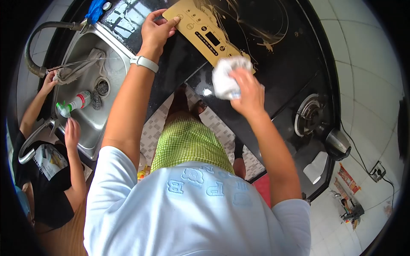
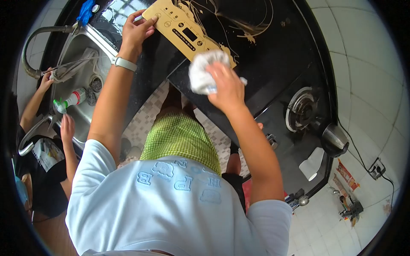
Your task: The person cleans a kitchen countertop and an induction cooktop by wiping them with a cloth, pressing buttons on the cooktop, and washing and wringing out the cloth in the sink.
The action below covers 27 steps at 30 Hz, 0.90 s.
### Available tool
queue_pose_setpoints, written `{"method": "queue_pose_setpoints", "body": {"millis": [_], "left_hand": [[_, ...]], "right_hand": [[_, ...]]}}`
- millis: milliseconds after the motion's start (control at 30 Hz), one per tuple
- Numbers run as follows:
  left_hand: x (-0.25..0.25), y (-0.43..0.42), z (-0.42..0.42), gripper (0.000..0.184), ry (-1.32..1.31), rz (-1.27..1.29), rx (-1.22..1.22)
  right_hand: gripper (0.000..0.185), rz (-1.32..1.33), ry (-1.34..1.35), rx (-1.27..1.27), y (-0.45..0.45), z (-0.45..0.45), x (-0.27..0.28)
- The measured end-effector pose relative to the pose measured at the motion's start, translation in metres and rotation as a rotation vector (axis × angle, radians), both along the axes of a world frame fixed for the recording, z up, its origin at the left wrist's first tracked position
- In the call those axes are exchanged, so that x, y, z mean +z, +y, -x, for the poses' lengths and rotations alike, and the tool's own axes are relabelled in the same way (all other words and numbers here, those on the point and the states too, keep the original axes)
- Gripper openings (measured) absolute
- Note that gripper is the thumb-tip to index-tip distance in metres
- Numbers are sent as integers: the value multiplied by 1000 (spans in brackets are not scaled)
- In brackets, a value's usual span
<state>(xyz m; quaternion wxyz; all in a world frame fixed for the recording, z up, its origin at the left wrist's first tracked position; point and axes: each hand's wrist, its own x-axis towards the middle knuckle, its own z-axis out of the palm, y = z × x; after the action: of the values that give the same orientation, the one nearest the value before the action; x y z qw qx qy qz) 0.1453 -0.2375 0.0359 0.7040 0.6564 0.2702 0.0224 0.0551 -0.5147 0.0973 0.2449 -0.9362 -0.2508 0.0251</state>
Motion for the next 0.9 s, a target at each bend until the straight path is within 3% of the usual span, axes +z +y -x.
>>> {"method": "queue_pose_setpoints", "body": {"millis": [133, 267, 333, 400, 533, 567, 633, 767, 900], "left_hand": [[7, 2, 2, 54, 21, -18, -12], [15, 3, 5, 56, 41, -21, -14], [15, -4, 16, 59, 51, -11, 22], [8, -15, 32, 63, 51, 41, 97], [28, -47, 51, 60, 169, 59, -45], [22, -50, 51, 48, 177, 42, -117], [21, -58, 51, 36, 213, 49, -139], [10, -55, 51, 31, 155, 81, -155], [10, -56, 50, 32, 168, 49, -144]], "right_hand": [[46, 83, 180, 2, -70, 52, -10], [39, -145, -18, -315, -90, 62, 10], [40, -253, 47, -571, -75, 53, 19], [39, -353, 79, -614, -51, 35, 22], [43, -125, -26, -143, -6, 20, 2], [44, -134, -57, -96, 1, 22, -11], [42, -99, -123, -133, 1, 20, -10], [40, -30, -137, -305, -20, 3, -8], [34, -101, -197, -49, -1, 12, -6]]}}
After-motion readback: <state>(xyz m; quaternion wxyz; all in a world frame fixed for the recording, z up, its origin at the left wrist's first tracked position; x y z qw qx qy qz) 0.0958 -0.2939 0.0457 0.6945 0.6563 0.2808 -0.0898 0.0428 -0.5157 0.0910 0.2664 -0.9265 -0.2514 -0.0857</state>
